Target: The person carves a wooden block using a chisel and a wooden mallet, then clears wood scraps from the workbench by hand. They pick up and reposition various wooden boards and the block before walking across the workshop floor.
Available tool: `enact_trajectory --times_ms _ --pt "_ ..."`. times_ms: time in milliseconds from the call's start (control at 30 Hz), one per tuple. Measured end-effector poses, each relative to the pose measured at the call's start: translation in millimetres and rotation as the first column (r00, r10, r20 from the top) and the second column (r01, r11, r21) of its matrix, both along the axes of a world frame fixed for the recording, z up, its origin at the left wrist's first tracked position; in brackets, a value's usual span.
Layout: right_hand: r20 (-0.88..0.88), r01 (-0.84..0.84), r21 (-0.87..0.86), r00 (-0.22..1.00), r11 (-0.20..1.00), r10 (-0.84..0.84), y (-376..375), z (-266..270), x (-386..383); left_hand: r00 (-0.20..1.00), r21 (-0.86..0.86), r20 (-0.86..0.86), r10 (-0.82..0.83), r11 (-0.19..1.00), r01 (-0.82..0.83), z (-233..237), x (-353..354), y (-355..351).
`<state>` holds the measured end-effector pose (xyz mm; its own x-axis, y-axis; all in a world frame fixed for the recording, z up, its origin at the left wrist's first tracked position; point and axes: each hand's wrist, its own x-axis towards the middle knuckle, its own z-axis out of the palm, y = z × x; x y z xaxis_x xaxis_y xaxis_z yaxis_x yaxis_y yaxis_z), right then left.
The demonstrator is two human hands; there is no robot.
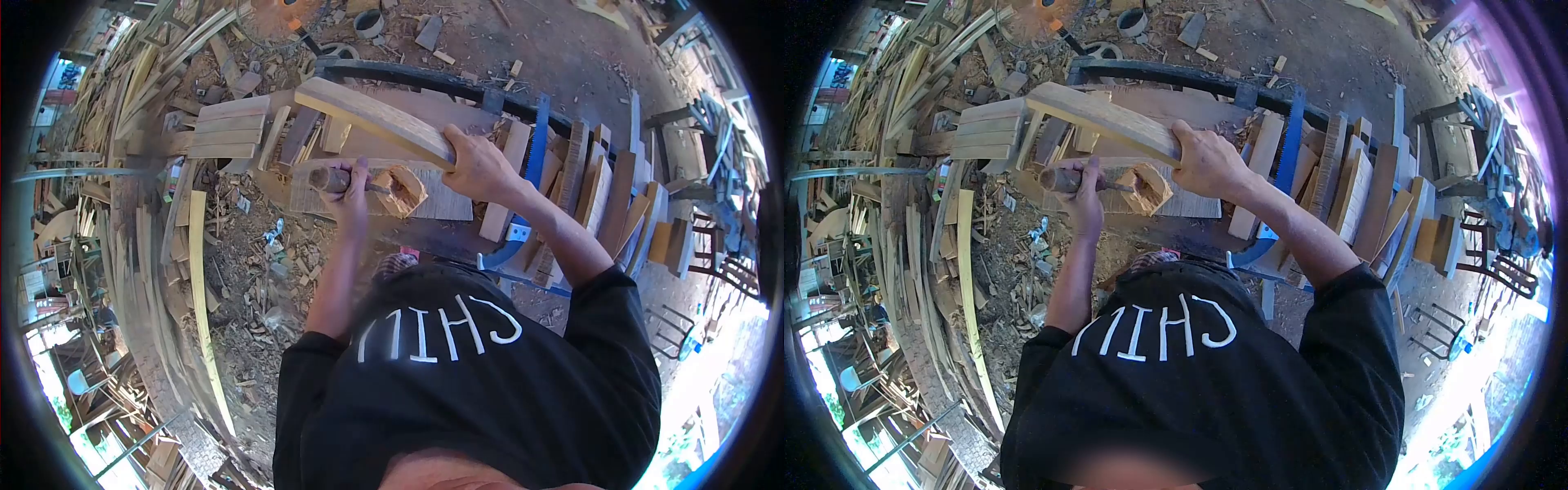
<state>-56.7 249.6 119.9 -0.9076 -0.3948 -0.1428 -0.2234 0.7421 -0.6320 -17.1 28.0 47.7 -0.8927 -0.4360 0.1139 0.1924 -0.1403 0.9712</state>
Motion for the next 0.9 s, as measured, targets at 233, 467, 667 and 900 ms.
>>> enact_trajectory --times_ms 233,467,667,900 --pt "-0.115 -0.049 -0.116 0.993 0.992 0.036 -4.9 35.0 0.9 1.0 -0.023 -0.014 -0.011 1.0 0.01 -16.0 -5.0 9.4" --pt "-0.236 -0.221 -0.271 0.959 0.937 0.158 -6.3 86.6 13.9 0.99 0.025 -0.063 0.125 0.992 -0.123 -26.8 -7.4 25.2" --pt "-0.131 -0.106 0.132 0.984 0.986 0.123 14.9 60.4 -2.8 0.994 -0.29 -0.057 0.097 0.951 -0.11 -16.3 -1.4 31.8" --pt "0.002 -0.206 0.121 0.978 0.971 0.208 7.3 28.9 -4.0 0.992 -0.056 -0.118 0.045 0.997 -0.052 -33.1 -9.0 22.4"
